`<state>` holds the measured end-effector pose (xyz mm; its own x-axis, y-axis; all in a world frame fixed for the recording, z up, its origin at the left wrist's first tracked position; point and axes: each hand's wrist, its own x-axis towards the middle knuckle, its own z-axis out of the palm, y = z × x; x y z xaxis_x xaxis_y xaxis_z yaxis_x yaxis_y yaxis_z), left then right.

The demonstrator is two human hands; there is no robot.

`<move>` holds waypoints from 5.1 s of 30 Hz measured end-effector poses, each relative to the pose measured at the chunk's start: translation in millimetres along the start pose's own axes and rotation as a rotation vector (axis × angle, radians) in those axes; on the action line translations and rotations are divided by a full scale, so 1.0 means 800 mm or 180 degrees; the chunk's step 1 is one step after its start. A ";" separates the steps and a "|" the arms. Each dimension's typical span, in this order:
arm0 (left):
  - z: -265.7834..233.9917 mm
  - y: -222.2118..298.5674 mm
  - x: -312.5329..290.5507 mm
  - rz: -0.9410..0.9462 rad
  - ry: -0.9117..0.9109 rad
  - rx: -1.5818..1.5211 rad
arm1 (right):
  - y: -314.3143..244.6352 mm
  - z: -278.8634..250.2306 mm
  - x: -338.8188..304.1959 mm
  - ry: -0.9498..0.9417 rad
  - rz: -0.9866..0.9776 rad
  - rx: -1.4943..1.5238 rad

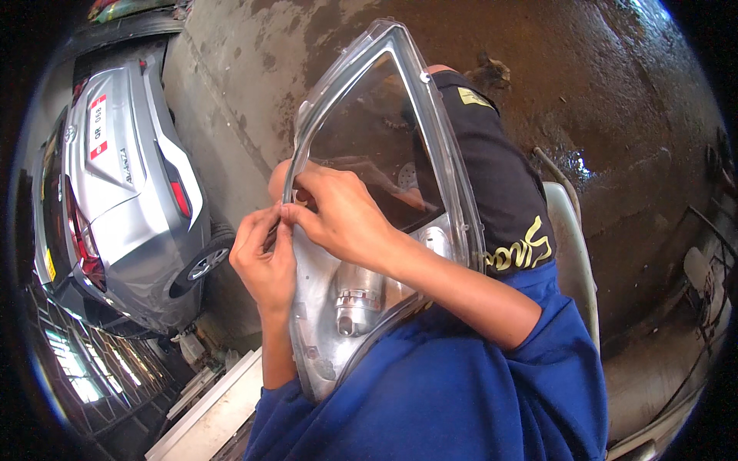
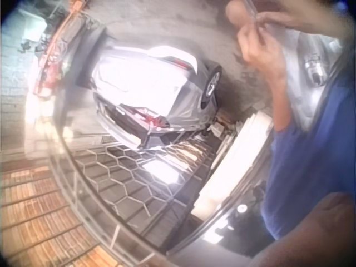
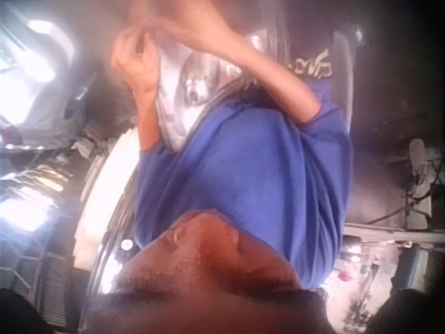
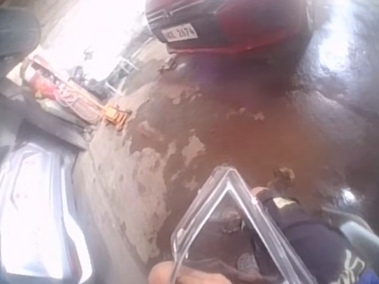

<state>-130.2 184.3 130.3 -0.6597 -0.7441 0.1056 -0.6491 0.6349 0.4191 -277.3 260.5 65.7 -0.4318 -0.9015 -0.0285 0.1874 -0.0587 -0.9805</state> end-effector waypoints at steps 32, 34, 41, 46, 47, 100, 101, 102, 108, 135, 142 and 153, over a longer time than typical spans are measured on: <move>0.000 0.007 -0.005 0.0059 0.0126 -0.0012 | 0.013 0.028 -0.007 0.0271 0.0966 0.1181; -0.002 0.006 -0.006 0.0054 0.0130 -0.0073 | 0.017 0.022 -0.006 0.0193 0.1005 0.1278; -0.009 0.018 -0.004 0.0367 0.0287 -0.0110 | -0.014 0.018 -0.014 0.0338 0.0878 0.1559; -0.022 0.041 -0.002 0.0447 0.0274 -0.0013 | -0.027 0.011 -0.018 0.0376 0.0737 0.1700; -0.022 0.038 -0.002 0.0528 0.0263 -0.0017 | -0.020 0.010 -0.019 0.0361 0.0673 0.1743; 0.028 -0.049 0.014 -0.0566 -0.0250 -0.1316 | 0.022 0.067 -0.032 0.1110 0.0865 -0.0758; 0.034 -0.053 0.014 -0.0586 -0.0275 -0.1257 | 0.017 0.064 -0.029 0.1042 0.0977 -0.0761; 0.038 -0.056 0.009 -0.0614 -0.0264 -0.1213 | 0.017 0.065 -0.031 0.1007 0.1041 -0.0832; 0.060 -0.042 0.005 -0.0383 -0.0145 -0.1448 | 0.035 0.068 -0.030 0.1160 0.1153 -0.0854; 0.071 -0.066 0.013 -0.0558 0.0048 -0.1208 | 0.046 0.064 -0.025 0.1359 0.1157 -0.0763; 0.071 -0.066 0.013 -0.0589 0.0116 -0.1184 | 0.041 0.063 -0.026 0.1395 0.1179 -0.0758; 0.066 -0.037 0.010 -0.0208 0.0209 -0.0942 | 0.034 0.060 -0.029 0.1404 0.1203 -0.0470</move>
<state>-136.4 171.1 71.1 -0.5880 -0.7994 0.1239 -0.5445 0.5043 0.6702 -220.3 259.1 49.4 -0.6905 -0.5833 -0.4278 0.2887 0.3201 -0.9024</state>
